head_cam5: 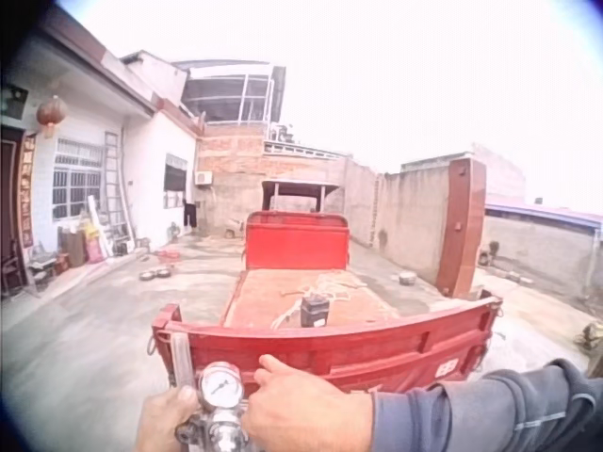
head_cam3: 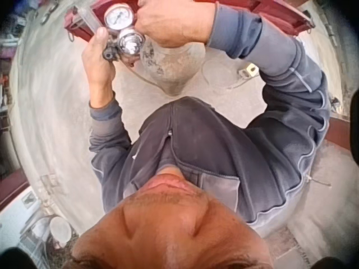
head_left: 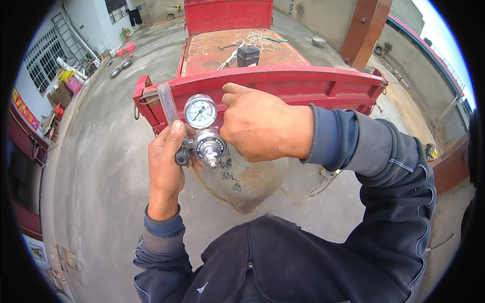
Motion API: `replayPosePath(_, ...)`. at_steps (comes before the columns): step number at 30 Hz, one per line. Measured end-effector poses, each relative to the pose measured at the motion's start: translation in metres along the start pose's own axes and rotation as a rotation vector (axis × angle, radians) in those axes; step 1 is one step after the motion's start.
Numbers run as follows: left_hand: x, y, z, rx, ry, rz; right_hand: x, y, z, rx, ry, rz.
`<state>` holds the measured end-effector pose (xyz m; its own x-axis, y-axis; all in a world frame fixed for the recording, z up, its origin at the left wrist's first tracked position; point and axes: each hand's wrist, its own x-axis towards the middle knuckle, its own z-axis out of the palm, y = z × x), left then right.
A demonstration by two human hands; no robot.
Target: The person removes a gas cylinder from a red utility vehicle, attaches a blue cap, connects a pressure regulator with a hose, and tightens the fittings using a wrench. The person then organizes nearby cables and tools on the vehicle bed.
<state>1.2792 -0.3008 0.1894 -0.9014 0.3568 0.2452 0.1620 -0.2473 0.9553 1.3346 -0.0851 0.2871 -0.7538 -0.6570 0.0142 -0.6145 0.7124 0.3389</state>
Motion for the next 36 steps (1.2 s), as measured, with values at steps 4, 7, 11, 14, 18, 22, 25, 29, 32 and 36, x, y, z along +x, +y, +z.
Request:
replayPosePath(4, 0.002, -0.002, 0.002, -0.033, 0.002, -0.008, -0.005, -0.001, 0.013, -0.007, 0.098, -0.008)
replayPosePath(7, 0.002, -0.002, 0.002, -0.047, 0.009, -0.01, -0.006, -0.002, 0.014, -0.024, 0.122, -0.016)
replayPosePath(11, 0.001, -0.01, 0.001, -0.084, 0.057, 0.008, -0.006, -0.007, 0.014, -0.068, 0.15, 0.001)
replayPosePath(14, 0.0, -0.012, -0.008, -0.153, -0.009, -0.002, -0.013, -0.008, 0.001, -0.119, 0.12, 0.027)
replayPosePath(18, 0.001, -0.034, -0.025, -0.106, 0.134, 0.028, -0.042, -0.011, 0.001, -0.009, 0.602, 0.033)
replayPosePath(22, -0.042, -0.05, -0.028, -0.018, 0.452, 0.083, -0.126, -0.018, 0.055, 0.453, 1.09, -0.013)
replayPosePath(25, -0.087, -0.106, -0.026, 0.166, 0.728, 0.105, -0.2, -0.043, 0.158, 0.652, 1.038, 0.287)
replayPosePath(29, -0.183, -0.192, -0.008, 0.183, 0.791, -0.384, -0.282, -0.134, 0.342, 1.946, 0.952, 1.63)
replayPosePath(32, -0.261, -0.242, 0.044, 0.311, 0.423, -0.842, -0.329, -0.167, 0.421, 2.114, 0.591, 1.731)
replayPosePath(36, -0.312, -0.287, 0.091, 0.81, -0.324, -0.879, -0.393, -0.248, 0.467, 2.202, 0.106, 1.673)
